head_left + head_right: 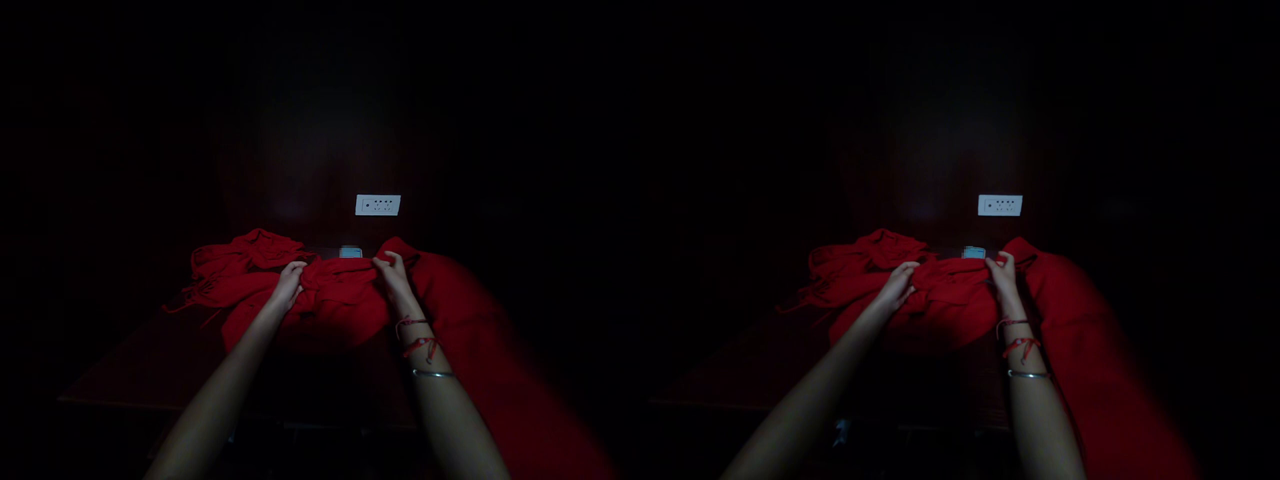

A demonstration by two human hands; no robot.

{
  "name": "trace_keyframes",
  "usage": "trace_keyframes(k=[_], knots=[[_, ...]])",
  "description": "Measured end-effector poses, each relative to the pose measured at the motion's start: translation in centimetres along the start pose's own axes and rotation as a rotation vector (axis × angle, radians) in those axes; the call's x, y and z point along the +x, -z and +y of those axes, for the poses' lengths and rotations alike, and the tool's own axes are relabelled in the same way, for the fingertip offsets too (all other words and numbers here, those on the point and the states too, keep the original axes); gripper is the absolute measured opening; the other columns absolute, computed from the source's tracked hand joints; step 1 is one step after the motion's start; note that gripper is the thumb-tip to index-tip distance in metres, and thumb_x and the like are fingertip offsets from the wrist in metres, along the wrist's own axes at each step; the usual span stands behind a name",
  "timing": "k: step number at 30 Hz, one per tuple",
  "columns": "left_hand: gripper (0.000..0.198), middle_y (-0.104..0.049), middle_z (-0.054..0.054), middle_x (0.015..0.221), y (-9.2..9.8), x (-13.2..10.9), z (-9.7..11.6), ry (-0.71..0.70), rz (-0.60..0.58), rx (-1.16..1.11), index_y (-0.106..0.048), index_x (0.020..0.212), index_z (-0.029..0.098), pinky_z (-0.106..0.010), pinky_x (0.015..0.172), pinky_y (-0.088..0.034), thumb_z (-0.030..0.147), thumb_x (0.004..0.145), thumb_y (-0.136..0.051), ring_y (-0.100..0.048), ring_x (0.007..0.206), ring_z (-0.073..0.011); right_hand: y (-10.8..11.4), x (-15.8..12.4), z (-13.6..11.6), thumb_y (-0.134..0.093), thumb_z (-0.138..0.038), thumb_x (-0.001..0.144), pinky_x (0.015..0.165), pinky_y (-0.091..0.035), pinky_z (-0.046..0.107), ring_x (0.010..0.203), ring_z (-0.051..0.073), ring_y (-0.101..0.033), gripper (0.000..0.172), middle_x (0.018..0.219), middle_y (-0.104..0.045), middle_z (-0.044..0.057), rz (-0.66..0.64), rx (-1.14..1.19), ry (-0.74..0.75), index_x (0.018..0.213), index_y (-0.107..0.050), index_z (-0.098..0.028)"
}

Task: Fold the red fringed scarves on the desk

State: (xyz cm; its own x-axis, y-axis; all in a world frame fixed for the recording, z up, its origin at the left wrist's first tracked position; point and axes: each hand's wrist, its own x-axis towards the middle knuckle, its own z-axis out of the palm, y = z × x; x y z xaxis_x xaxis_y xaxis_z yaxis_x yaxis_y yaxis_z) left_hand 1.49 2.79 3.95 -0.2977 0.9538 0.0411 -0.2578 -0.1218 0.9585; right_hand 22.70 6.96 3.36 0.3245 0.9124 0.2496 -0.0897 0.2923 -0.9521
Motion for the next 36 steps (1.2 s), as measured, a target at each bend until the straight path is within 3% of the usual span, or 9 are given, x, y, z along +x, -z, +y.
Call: trace_keyframes(k=[5, 10, 13, 16, 19, 22, 25, 30, 36], knots=[[0.026, -0.047, 0.007, 0.053, 0.0, 0.2, -1.0, -0.189, -0.164, 0.515, -0.054, 0.074, 0.016, -0.019, 0.051, -0.037, 0.023, 0.052, -0.065, -0.045, 0.049, -0.0081, -0.5, 0.4, 0.0, -0.062, -0.019, 0.046, 0.069, -0.041, 0.028, 0.071, 0.015, -0.052, 0.028, 0.073, -0.057, -0.001, -0.114, -0.322, 0.076, 0.073, -0.056, -0.019], [0.003, -0.054, 0.002, 0.061, 3.3, 1.9, 1.5, -0.422, 0.139, 0.766, -0.054, 0.062, 0.018, -0.023, 0.063, -0.037, 0.017, 0.062, -0.051, -0.051, 0.063, -0.0138, 3.7, 2.8, -1.1, -0.054, -0.019, 0.053, 0.065, -0.042, 0.027, 0.065, 0.011, -0.05, 0.026, 0.071, -0.051, -0.002, 0.409, 0.039, 0.162, 0.079, -0.052, -0.018], [0.009, -0.057, 0.0, 0.069, 3.9, 2.1, 2.6, -0.485, 0.248, 0.665, -0.054, 0.067, 0.018, -0.023, 0.069, -0.038, 0.014, 0.061, -0.048, -0.053, 0.071, -0.0145, 5.0, 2.9, -1.6, -0.049, -0.015, 0.054, 0.065, -0.043, 0.029, 0.065, 0.012, -0.05, 0.028, 0.071, -0.049, -0.001, 0.508, 0.01, 0.188, 0.082, -0.05, -0.017], [0.008, -0.052, 0.002, 0.062, 2.6, 1.3, 2.1, -0.401, 0.12, 0.452, -0.05, 0.069, 0.018, -0.021, 0.06, -0.039, 0.019, 0.064, -0.044, -0.051, 0.06, -0.0118, 3.7, 1.4, -2.3, -0.047, -0.011, 0.054, 0.078, -0.039, 0.037, 0.083, 0.018, -0.049, 0.033, 0.087, -0.05, 0.006, 0.326, -0.383, 0.382, 0.086, -0.054, -0.016], [0.012, -0.05, 0.004, 0.058, 0.5, 0.0, 1.0, -0.327, -0.149, 0.297, -0.05, 0.07, 0.017, -0.02, 0.054, -0.038, 0.027, 0.067, -0.044, -0.048, 0.054, -0.0102, 1.0, -1.0, -3.2, -0.047, -0.009, 0.058, 0.092, -0.029, 0.037, 0.105, 0.022, -0.04, 0.044, 0.112, -0.044, 0.009, -0.129, -0.652, 0.653, 0.1, -0.054, -0.019], [0.014, -0.053, 0.003, 0.063, -1.0, -1.4, 0.4, -0.419, -0.353, 0.355, -0.053, 0.067, 0.016, -0.02, 0.057, -0.038, 0.029, 0.064, -0.049, -0.049, 0.06, -0.011, -1.3, -2.9, -3.7, -0.045, -0.01, 0.066, 0.097, -0.024, 0.033, 0.115, 0.018, -0.032, 0.052, 0.123, -0.04, 0.006, -0.654, -0.604, 0.751, 0.116, -0.045, -0.021], [0.015, -0.053, 0.002, 0.064, -1.6, -2.4, 0.1, -0.505, -0.491, 0.486, -0.054, 0.064, 0.015, -0.019, 0.059, -0.037, 0.029, 0.066, -0.049, -0.048, 0.062, -0.0112, -2.1, -3.9, -3.7, -0.046, -0.014, 0.07, 0.098, -0.022, 0.034, 0.117, 0.017, -0.03, 0.047, 0.124, -0.042, 0.005, -0.884, -0.505, 0.672, 0.116, -0.045, -0.021], [0.024, -0.045, 0.004, 0.052, -1.5, -2.9, -0.1, -0.582, -0.424, 0.674, -0.051, 0.055, 0.015, -0.018, 0.05, -0.031, 0.034, 0.069, -0.049, -0.042, 0.053, -0.0091, -1.9, -3.7, -3.6, -0.049, -0.021, 0.071, 0.088, -0.033, 0.034, 0.095, 0.017, -0.05, 0.015, 0.094, -0.06, 0.002, -0.981, -0.42, 0.528, 0.081, -0.059, -0.021], [0.019, -0.051, 0.004, 0.057, -1.4, -3.2, 0.0, -0.691, -0.383, 0.859, -0.056, 0.063, 0.018, -0.019, 0.053, -0.034, 0.037, 0.068, -0.054, -0.046, 0.055, -0.0108, -1.2, -3.2, -4.2, -0.045, -0.021, 0.071, 0.067, -0.039, 0.024, 0.071, 0.013, -0.051, 0.008, 0.074, -0.055, -0.001, -0.495, -0.346, 0.566, 0.075, -0.052, -0.02]])
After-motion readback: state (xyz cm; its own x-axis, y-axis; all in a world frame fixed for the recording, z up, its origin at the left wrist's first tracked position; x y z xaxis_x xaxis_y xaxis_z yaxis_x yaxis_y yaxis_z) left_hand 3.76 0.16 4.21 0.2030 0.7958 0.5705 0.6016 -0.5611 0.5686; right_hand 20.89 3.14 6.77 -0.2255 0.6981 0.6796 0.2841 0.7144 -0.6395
